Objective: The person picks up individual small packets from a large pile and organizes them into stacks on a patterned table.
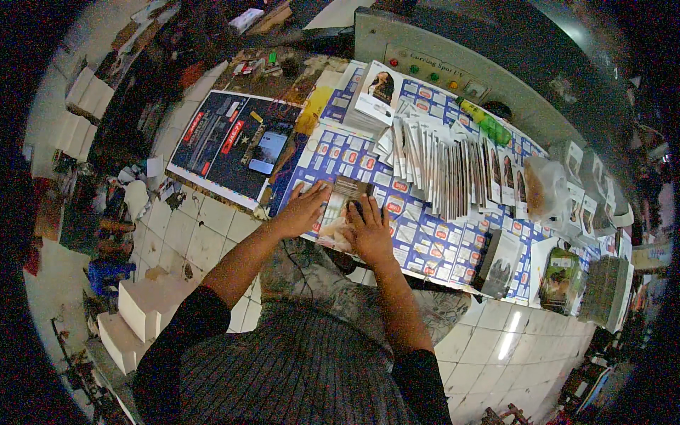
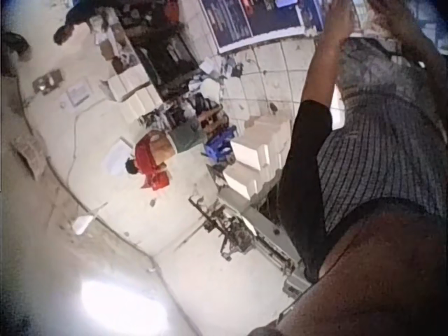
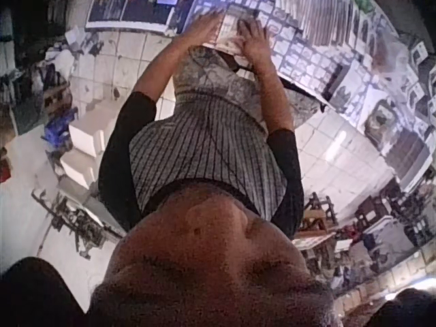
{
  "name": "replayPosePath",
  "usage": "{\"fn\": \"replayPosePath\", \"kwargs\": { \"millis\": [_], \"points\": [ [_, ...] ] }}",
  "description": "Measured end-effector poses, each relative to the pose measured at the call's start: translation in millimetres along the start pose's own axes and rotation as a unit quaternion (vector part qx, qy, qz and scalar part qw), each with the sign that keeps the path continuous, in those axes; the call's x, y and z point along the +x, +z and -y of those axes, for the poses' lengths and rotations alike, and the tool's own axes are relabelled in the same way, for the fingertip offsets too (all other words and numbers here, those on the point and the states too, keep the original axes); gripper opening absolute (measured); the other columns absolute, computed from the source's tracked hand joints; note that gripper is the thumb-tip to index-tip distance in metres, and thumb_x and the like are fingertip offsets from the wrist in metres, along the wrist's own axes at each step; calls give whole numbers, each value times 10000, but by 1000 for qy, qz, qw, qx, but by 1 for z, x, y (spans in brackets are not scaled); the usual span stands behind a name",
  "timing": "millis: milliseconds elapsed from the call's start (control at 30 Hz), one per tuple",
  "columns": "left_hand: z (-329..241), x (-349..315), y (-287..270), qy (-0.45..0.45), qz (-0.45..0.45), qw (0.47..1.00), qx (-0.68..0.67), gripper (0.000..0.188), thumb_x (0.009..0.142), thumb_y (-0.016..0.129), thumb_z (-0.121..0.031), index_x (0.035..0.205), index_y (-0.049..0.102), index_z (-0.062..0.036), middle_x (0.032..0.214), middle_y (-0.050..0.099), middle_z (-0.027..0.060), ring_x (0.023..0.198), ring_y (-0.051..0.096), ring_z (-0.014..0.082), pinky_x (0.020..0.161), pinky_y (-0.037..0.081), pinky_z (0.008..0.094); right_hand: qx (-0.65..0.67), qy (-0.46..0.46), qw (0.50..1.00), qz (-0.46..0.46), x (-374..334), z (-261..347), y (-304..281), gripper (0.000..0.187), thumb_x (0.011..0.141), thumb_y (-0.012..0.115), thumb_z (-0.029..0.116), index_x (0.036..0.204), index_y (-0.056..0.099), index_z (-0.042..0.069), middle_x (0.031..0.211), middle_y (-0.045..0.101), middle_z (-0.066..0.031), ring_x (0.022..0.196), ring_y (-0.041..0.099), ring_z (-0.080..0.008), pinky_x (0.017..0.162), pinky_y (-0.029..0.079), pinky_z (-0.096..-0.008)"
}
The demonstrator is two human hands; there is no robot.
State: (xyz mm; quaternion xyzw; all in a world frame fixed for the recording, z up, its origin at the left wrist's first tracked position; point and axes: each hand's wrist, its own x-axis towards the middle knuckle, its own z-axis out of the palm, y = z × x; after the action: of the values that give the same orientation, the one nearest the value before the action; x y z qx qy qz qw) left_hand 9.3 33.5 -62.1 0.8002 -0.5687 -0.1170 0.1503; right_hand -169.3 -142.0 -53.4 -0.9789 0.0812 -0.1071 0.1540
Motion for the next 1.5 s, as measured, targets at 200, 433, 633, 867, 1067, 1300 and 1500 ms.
{"fn": "replayPosePath", "kwargs": {
  "millis": [200, 433, 633, 867, 1067, 1300, 1500],
  "points": [
    [-5, 0, -24, 28, 83, 996, -20, 842, 913, 642, -472, 1571, 264, -108, 1665, 179, 81, 1540, 108, 307, 1175, 95, 630, 2, 9, 1000, 5, -1, -3, 1, 644, 900, 651, 447, 1409, 524, 74, 1565, 341, -185, 1459, 301, -368, 1159, 234, -588],
    [-2, -2, -21, 37, 85, 995, -21, 932, 816, 728, -523, 1559, 315, -141, 1672, 163, 52, 1544, 71, 312, 1164, 93, 659, 10, 25, 1000, 1, 0, 0, 0, 668, 898, 654, 430, 1431, 495, 61, 1580, 316, -188, 1468, 280, -381, 1173, 227, -567],
    [-3, -3, -22, 29, 84, 996, -32, 898, 815, 734, -516, 1545, 357, -152, 1667, 183, 44, 1545, 71, 305, 1180, 65, 632, 26, 33, 999, 6, 0, 1, -1, 658, 904, 660, 416, 1435, 497, 64, 1585, 310, -187, 1470, 276, -385, 1179, 214, -563],
    [-1, -1, -19, 29, 79, 996, -24, 881, 818, 733, -505, 1537, 375, -144, 1657, 214, 44, 1545, 72, 299, 1189, 52, 619, 25, 41, 999, -6, 2, 3, -2, 643, 906, 670, 408, 1431, 510, 72, 1582, 321, -183, 1463, 290, -382, 1182, 220, -545],
    [-4, -3, -24, 27, 96, 995, -24, 877, 827, 724, -507, 1543, 365, -150, 1657, 214, 33, 1545, 71, 299, 1194, 43, 609, 15, 40, 999, -3, 1, 3, -1, 644, 904, 675, 414, 1425, 514, 71, 1578, 328, -183, 1460, 297, -378, 1182, 220, -535],
    [-2, -3, -20, 40, 97, 994, -15, 901, 813, 749, -457, 1550, 341, -137, 1672, 169, 36, 1546, 53, 313, 1173, 86, 641, 24, 36, 999, -18, -2, 2, 1, 630, 914, 666, 418, 1417, 521, 68, 1576, 328, -189, 1458, 301, -381, 1174, 226, -540],
    [-3, 4, -22, 38, 115, 993, -5, 902, 815, 746, -456, 1553, 334, -141, 1674, 152, 36, 1546, 36, 319, 1177, 80, 647, 115, 44, 990, -66, -7, -6, -10, 626, 902, 713, 318, 1430, 499, 58, 1562, 345, -200, 1433, 329, -415, 1150, 287, -525]
  ]
}}
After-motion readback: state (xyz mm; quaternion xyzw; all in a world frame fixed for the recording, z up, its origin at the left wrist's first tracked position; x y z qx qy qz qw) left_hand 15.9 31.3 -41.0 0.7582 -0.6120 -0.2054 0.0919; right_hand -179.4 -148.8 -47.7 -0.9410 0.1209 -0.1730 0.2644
